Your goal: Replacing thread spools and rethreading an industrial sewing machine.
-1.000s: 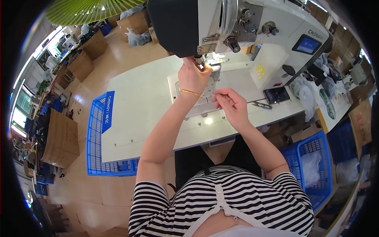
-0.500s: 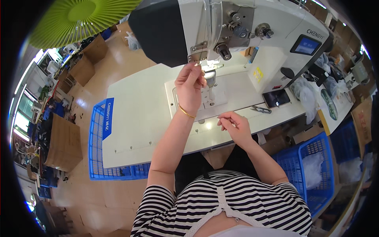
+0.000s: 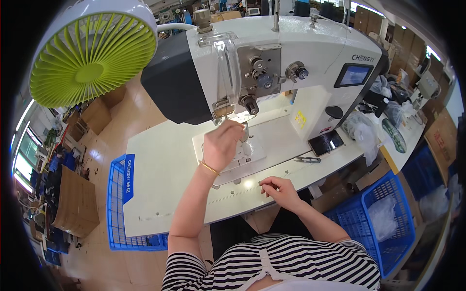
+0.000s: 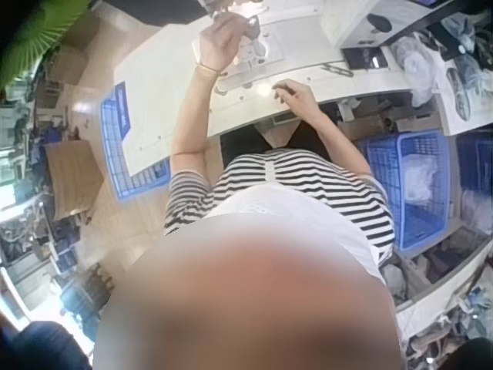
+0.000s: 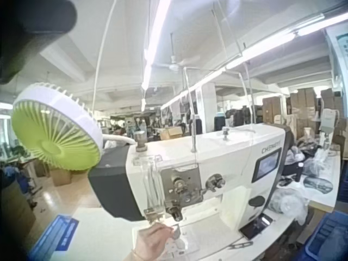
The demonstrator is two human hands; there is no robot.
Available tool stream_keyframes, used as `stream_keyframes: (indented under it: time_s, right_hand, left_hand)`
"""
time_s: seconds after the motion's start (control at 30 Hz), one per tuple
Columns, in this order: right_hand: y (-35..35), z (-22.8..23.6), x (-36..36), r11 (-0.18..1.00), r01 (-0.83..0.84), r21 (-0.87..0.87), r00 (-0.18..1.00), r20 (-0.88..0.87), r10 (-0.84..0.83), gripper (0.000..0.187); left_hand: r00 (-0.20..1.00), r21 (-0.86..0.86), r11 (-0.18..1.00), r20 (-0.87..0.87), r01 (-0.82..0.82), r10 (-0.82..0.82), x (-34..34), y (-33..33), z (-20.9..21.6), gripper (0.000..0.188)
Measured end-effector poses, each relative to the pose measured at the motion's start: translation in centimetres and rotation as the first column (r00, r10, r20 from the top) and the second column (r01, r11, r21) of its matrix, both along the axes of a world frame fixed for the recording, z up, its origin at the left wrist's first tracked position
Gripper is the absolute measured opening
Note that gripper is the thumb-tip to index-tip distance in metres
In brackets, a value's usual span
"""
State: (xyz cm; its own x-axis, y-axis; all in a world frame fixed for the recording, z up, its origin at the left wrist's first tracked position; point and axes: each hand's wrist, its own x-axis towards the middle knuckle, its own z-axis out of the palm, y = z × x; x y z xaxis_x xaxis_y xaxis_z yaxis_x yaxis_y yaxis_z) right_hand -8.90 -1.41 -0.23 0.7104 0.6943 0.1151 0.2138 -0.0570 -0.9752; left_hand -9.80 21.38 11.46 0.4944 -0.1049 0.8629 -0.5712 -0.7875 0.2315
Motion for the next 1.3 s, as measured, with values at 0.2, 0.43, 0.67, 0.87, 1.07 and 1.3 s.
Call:
stream_keyframes:
  time_s: [0.2, 0.43, 0.67, 0.87, 1.07, 1.3]
  right_hand:
    - [0.7, 0.7, 0.6, 0.999, -0.019, 0.03, 1.0, 0.021, 0.019, 0.015]
    - [4.1, 2.6, 1.2, 0.975, -0.206, 0.088, 0.958, -0.185, 0.219, 0.026]
    - [9.4, 8.2, 2.4, 0.808, -0.293, 0.511, 0.819, -0.302, 0.488, 0.042]
    - [11.9, 10.5, 2.7, 0.67, -0.188, 0.718, 0.774, -0.311, 0.551, 0.031]
    - [11.6, 7.7, 2.0, 0.951, -0.21, 0.227, 0.977, 0.092, 0.194, 0.02]
    - [9.9, 1.9, -5.3, 0.842, -0.535, 0.068, 0.824, -0.177, 0.538, 0.018]
  left_hand:
    - [0.515, -0.651, 0.758, -0.661, -0.031, -0.546, -4.7, 1.2, -3.9, 0.019]
    - [-0.238, -0.307, 0.936, -0.909, -0.171, -0.341, -23.0, 0.1, -19.4, 0.016]
    - [-0.466, 0.088, 0.979, -0.885, -0.184, -0.009, -41.6, 2.7, -39.0, 0.026]
    - [-0.433, 0.269, 0.957, -0.853, 0.112, 0.291, -40.9, 0.9, -43.8, 0.032]
    - [-0.548, 0.342, 0.927, -0.81, -0.152, 0.209, -39.1, 0.4, -41.0, 0.029]
    - [-0.55, 0.219, 0.971, -0.825, -0.1, 0.129, -53.2, 0.4, -40.3, 0.028]
